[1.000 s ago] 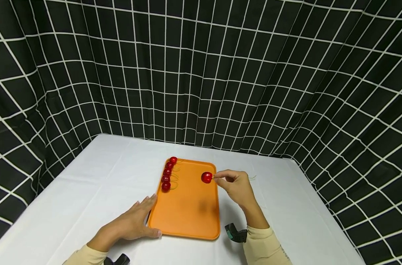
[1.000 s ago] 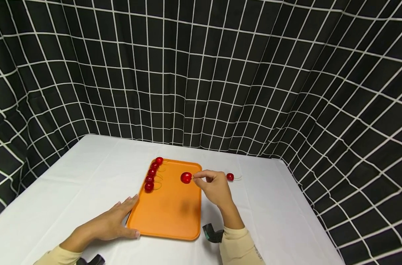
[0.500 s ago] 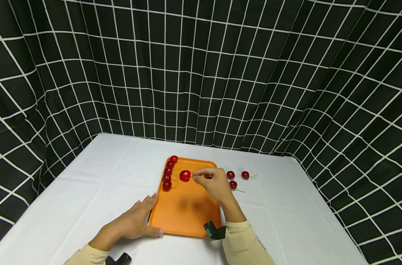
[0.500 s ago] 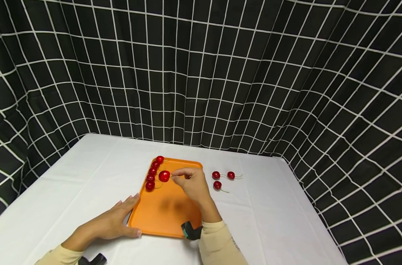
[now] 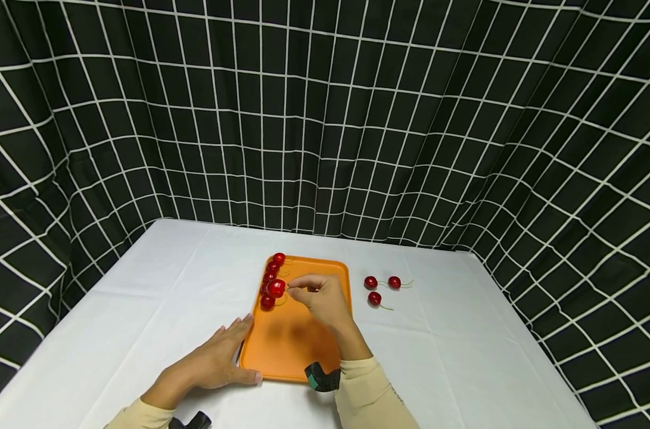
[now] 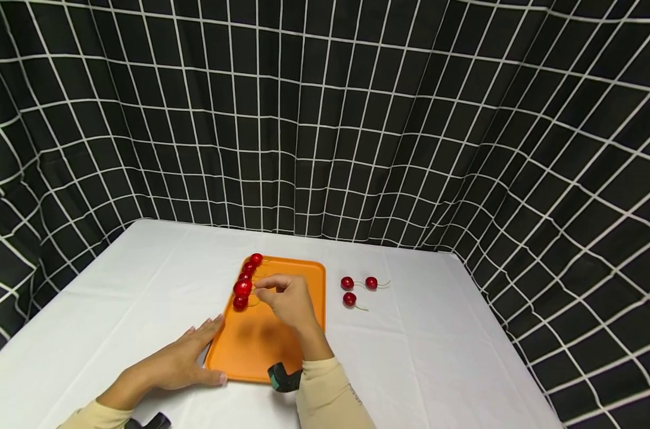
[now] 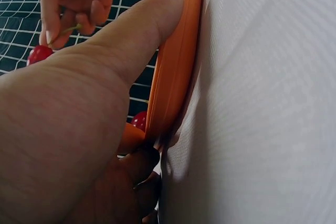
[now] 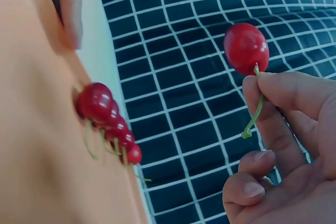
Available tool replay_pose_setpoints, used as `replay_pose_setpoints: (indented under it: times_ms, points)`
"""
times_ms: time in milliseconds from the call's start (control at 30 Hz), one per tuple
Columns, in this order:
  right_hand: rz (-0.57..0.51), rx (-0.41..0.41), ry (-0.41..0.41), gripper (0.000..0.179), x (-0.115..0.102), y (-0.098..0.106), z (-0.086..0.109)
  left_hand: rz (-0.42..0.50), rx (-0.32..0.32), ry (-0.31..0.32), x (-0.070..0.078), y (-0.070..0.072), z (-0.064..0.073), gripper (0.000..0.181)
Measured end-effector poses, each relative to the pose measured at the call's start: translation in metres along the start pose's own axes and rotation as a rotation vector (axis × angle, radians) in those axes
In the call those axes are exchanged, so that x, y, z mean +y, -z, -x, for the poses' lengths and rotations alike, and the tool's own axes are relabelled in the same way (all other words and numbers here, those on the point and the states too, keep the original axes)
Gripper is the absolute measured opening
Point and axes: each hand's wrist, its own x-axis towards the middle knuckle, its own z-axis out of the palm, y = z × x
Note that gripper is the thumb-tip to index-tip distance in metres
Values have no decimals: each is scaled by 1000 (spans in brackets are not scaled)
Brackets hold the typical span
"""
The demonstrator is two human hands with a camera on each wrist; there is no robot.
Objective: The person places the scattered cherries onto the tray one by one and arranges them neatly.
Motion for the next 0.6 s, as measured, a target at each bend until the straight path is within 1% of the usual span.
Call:
replay_pose_setpoints:
  times_ms: [67, 233, 367, 600]
  points:
    - [8, 0, -4, 7, 13, -4, -2, -2, 1, -4, 0, -1, 0, 117]
    - [20, -14, -25, 6, 21, -14, -3, -3, 7, -7, 1, -1, 1, 117]
    - [38, -12, -59, 5, 31, -24, -3, -4, 6, -7, 1, 0, 2, 117]
    - [166, -22, -127, 7, 43, -38, -5, 2, 3, -12, 1, 0, 2, 117]
